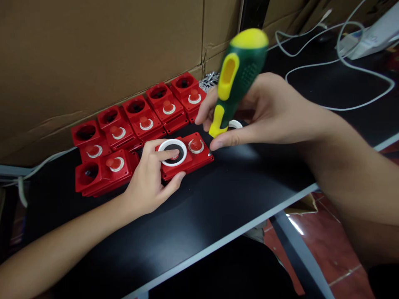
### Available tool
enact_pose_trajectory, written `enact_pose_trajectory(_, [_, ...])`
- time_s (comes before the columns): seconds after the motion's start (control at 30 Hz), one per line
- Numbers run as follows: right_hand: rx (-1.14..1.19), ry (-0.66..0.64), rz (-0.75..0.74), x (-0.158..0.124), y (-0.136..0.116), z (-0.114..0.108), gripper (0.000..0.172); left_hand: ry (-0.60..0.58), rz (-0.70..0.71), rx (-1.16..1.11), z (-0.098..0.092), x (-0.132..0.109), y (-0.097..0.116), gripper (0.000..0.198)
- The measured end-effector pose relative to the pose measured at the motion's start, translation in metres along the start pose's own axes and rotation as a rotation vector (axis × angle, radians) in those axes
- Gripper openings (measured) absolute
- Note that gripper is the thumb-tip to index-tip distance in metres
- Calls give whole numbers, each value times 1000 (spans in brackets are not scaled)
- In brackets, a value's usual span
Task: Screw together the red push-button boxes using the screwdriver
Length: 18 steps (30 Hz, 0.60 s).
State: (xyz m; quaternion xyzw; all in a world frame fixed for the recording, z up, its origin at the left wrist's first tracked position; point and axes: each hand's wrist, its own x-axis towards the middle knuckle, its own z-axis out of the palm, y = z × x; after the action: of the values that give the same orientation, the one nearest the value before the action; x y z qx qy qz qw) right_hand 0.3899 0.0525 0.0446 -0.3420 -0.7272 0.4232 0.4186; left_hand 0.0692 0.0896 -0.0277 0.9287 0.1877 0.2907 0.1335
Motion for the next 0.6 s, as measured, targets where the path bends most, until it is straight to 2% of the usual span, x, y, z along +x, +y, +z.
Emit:
enact_pose_trajectory(0.1, [101, 6, 3, 0, -3, 3, 39, 8, 6, -9, 0, 0, 0, 48])
enact_pose_trajectory(0.2, [120, -61, -37, -1, -4, 5, 38, 8, 5, -15, 1, 0, 0, 49])
enact_pose_trajectory(0.3, [89, -98, -70, -3, -4, 5, 41, 9, 2, -19, 0, 0, 0, 49])
enact_pose_trajectory(0.6, [14, -106, -106, -4, -3, 7, 45, 12, 11, -11, 0, 0, 0, 50])
